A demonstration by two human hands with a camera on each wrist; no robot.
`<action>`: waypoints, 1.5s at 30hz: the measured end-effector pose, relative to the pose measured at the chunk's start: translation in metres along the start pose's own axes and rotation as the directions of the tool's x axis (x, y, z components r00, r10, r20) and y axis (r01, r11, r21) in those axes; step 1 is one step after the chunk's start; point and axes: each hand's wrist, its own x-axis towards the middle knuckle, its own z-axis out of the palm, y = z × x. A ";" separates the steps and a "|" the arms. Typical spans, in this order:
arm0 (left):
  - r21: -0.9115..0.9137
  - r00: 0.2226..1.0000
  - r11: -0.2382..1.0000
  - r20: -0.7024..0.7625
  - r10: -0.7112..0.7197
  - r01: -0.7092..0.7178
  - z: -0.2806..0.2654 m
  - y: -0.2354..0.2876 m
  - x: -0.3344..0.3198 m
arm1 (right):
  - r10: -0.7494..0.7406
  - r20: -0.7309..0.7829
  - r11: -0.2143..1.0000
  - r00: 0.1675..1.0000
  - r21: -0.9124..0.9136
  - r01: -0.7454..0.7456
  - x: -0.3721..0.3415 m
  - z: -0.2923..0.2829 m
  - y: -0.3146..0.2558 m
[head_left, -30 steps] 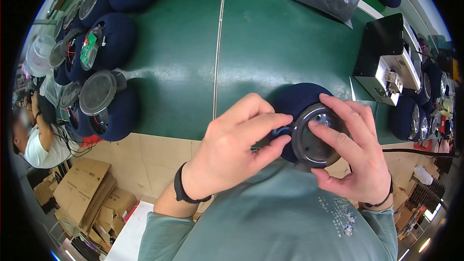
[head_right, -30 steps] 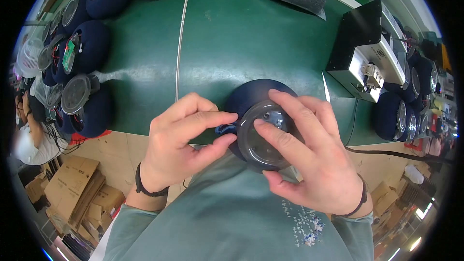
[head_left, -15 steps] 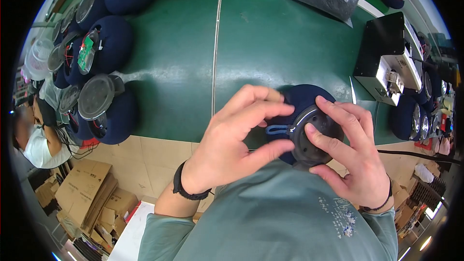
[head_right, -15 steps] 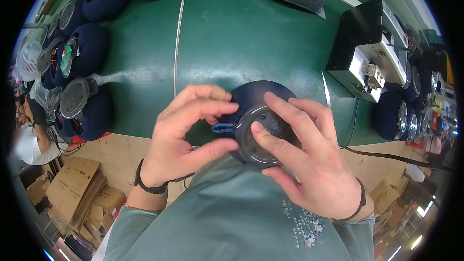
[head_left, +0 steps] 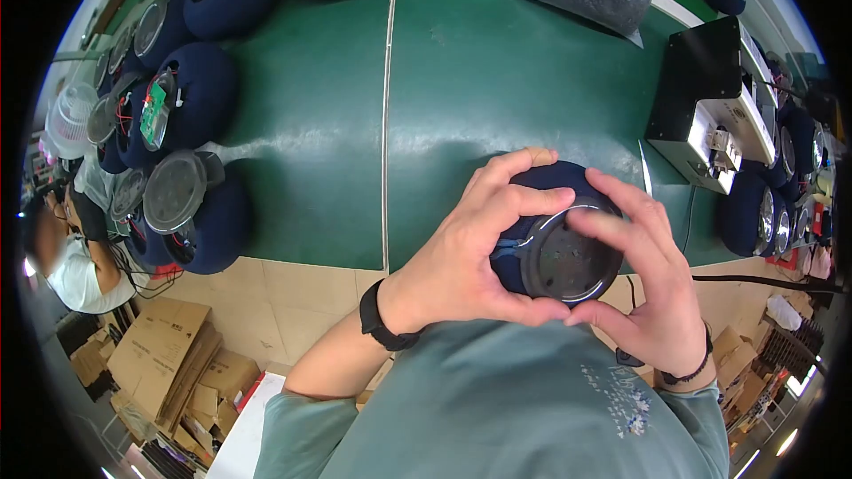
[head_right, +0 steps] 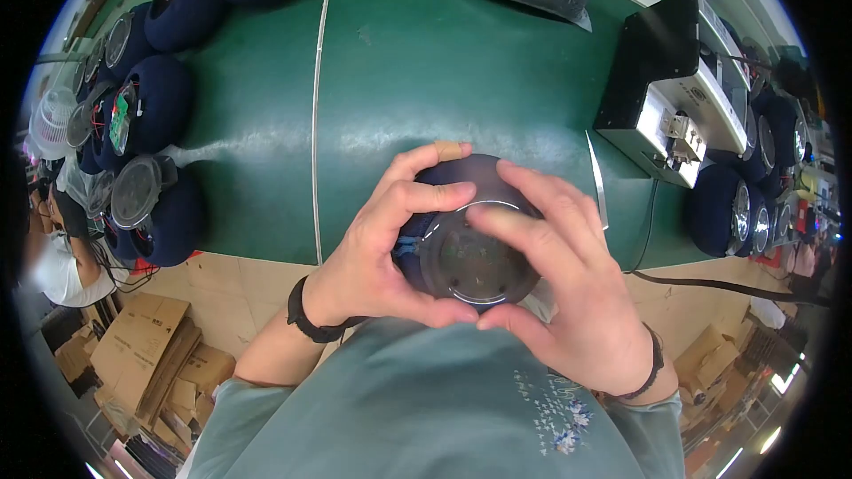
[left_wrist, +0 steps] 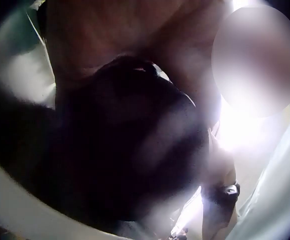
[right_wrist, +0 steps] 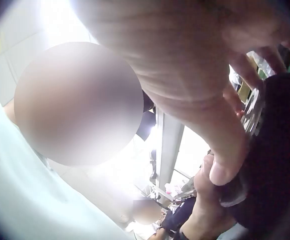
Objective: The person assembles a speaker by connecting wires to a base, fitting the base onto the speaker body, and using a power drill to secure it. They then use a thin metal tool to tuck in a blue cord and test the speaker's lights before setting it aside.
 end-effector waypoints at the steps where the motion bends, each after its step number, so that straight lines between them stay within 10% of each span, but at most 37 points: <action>1: 0.006 1.000 1.000 0.009 0.003 -0.003 -0.001 0.000 0.000 | 0.088 -0.020 0.992 0.996 0.094 -0.086 0.000 0.000 -0.001; 38: 0.111 0.997 0.993 0.053 -0.057 0.051 0.004 0.014 0.015 | -0.040 -0.048 0.983 0.998 0.175 0.047 -0.019 -0.021 0.068; 39: 0.101 0.998 0.994 0.060 -0.035 0.029 0.006 0.014 0.016 | 0.006 -0.440 0.914 0.898 0.366 0.173 -0.024 -0.016 0.066; 40: 0.115 0.999 0.993 0.029 -0.022 0.018 0.010 0.013 0.016 | -0.006 -0.786 0.973 0.618 0.138 0.186 -0.024 -0.024 0.073; 42: 0.111 1.000 0.994 0.028 0.009 -0.012 0.022 0.010 0.022 | -0.169 -0.946 0.979 0.276 -0.130 0.155 -0.023 -0.082 0.075; 45: 0.141 0.997 0.990 0.071 0.009 -0.019 0.039 0.008 0.033 | -0.244 -0.938 0.902 0.246 -0.127 0.412 0.011 -0.156 0.054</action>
